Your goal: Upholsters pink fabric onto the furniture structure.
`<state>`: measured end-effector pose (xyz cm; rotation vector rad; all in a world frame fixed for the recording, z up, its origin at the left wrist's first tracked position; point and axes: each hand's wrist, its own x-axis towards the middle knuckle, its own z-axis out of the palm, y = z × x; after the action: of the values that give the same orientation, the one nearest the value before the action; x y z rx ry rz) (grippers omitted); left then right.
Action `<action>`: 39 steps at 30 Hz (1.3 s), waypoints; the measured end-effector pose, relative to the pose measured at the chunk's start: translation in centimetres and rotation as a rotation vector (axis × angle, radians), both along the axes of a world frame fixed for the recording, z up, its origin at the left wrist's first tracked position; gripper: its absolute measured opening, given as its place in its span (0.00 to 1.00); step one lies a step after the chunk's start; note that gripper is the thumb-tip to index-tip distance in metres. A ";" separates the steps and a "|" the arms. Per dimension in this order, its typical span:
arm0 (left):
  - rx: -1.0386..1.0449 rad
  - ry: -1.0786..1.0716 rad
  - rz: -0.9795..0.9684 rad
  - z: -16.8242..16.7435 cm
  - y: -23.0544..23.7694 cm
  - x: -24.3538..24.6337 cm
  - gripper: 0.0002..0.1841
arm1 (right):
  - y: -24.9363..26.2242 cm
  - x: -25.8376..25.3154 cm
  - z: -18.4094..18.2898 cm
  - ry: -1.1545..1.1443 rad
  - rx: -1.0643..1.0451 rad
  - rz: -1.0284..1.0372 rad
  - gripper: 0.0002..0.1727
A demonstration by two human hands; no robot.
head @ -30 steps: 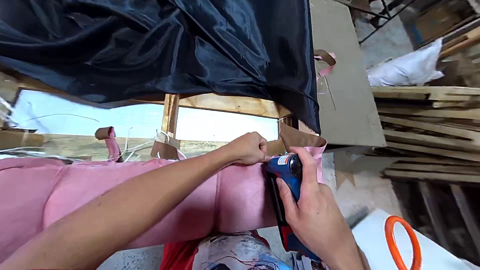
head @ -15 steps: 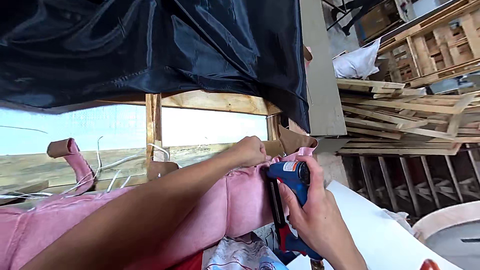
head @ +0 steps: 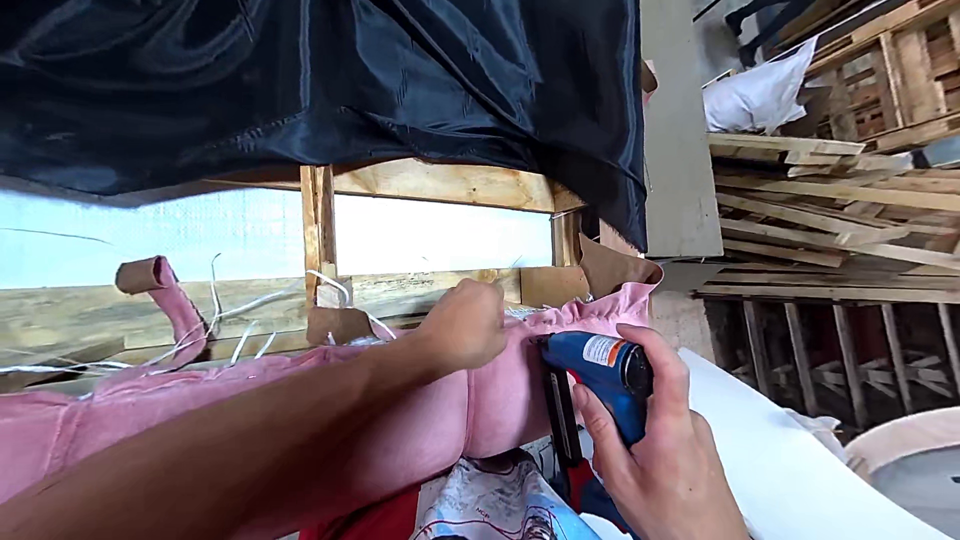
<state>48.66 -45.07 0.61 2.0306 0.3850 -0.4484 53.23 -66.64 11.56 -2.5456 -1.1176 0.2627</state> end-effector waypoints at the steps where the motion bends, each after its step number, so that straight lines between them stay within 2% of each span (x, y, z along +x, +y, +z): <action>1: -0.036 0.056 0.023 -0.1 0.2 0.1 0.08 | 0.3 -0.2 -0.3 -0.008 0.000 0.015 0.36; 3: -0.047 0.113 0.006 -0.5 0.4 0.4 0.11 | 1.0 -0.3 -0.7 -0.049 -0.006 0.046 0.36; 7: 0.053 0.174 -0.131 -0.3 0.2 0.9 0.08 | 2.4 -0.3 -1.1 -0.178 -0.107 0.042 0.37; 13: 0.042 0.252 -0.208 0.3 0.5 0.9 0.08 | 2.8 -0.5 -0.2 -0.110 -0.155 0.006 0.39; 16: 0.041 0.252 -0.199 0.7 0.2 0.6 0.07 | 3.5 -0.7 0.3 -0.110 -0.256 0.011 0.39; 18: 0.023 0.222 -0.182 0.8 0.4 0.5 0.07 | 5.0 0.5 1.8 0.019 -0.361 -0.003 0.39; 22: 0.101 0.096 -0.087 0.2 -0.2 -0.4 0.07 | 10.1 3.7 4.6 0.425 -0.575 0.001 0.40; 26: 0.218 -0.014 -0.035 0.4 -0.6 -1.1 0.08 | 13.5 6.0 4.5 0.672 -0.624 -0.026 0.39; 29: 0.238 -0.030 -0.044 0.4 -0.4 -1.3 0.07 | 15.1 6.9 4.1 0.736 -0.703 -0.086 0.41; 34: 0.226 -0.020 -0.029 0.4 -0.1 -1.5 0.06 | 18.6 8.2 3.2 0.752 -0.876 -0.042 0.50; 37: 0.191 0.058 -0.035 0.6 1.4 -1.7 0.10 | 19.5 8.3 2.9 0.753 -0.922 -0.027 0.50; 39: 0.240 0.061 0.013 -0.3 3.1 -1.4 0.13 | 18.9 8.0 3.5 0.731 -0.888 0.014 0.49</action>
<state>47.22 -41.95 0.29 2.2484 0.5096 -0.4750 61.25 -47.77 15.03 -2.6503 -0.7956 1.8578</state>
